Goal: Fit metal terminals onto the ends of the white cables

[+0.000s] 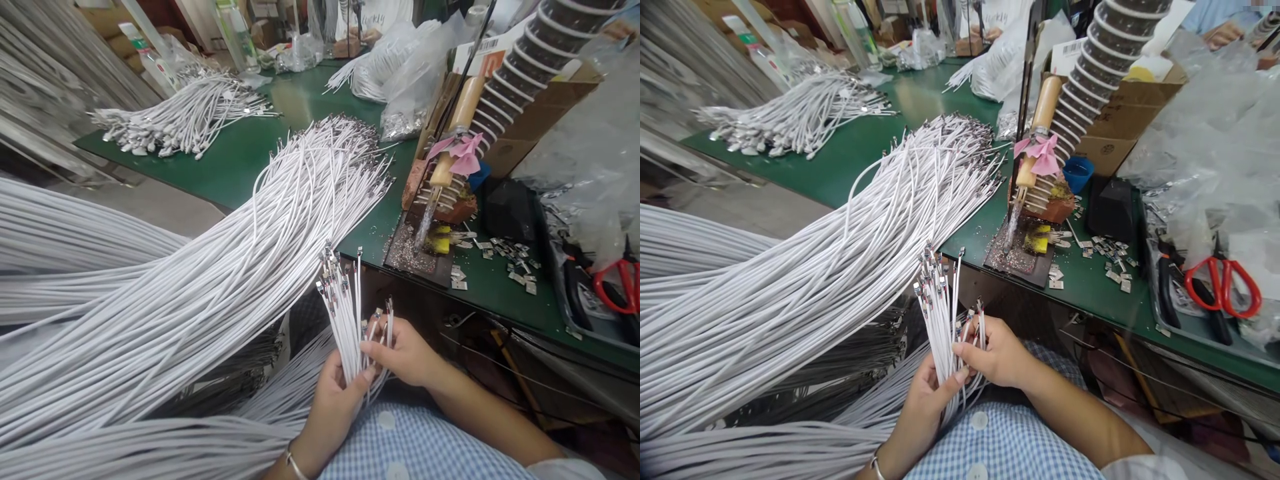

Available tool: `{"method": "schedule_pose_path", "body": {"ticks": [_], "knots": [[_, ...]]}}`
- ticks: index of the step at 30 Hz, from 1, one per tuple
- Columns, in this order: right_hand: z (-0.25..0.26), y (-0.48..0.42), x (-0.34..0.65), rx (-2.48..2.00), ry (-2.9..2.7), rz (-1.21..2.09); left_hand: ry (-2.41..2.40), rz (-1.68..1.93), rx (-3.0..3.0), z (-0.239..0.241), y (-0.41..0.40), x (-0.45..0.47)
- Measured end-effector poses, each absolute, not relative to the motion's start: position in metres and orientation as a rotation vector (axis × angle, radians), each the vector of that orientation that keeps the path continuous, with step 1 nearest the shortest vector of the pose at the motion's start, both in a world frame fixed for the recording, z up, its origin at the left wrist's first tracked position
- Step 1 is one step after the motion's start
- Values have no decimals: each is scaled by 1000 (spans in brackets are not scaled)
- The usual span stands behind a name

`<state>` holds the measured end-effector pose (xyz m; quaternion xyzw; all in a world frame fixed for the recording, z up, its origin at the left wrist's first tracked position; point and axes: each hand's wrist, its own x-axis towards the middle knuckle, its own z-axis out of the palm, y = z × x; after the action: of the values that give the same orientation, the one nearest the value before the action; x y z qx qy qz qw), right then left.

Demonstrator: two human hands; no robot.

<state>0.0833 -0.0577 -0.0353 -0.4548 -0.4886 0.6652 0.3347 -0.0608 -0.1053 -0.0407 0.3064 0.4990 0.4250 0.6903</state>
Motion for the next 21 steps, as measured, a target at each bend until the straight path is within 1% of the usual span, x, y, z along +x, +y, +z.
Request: {"method": "schedule_pose_path", "body": {"ticks": [2,6,9,13,16,19,21], "knots": [[-35,-57,84,-1156,-1367,1648,1122,953,700,-41,-104,-62],[-37,-57,84,-1139,-1434,1605,1063,978,641,-45,-101,-64],[-34,-57,85,-1106,-1560,1507,1038,1004,572,-45,-96,-64],[-32,-56,93,-1050,-1750,1414,1095,1018,574,-42,-90,-65],[-37,-53,102,-1259,-1727,1254,1179,1034,600,-39,-91,-67],[-47,-52,110,-1561,-1577,940,1225,1014,644,-36,-96,-69],[-50,-51,112,-1593,-1531,872,1200,973,662,-35,-100,-70]]}}
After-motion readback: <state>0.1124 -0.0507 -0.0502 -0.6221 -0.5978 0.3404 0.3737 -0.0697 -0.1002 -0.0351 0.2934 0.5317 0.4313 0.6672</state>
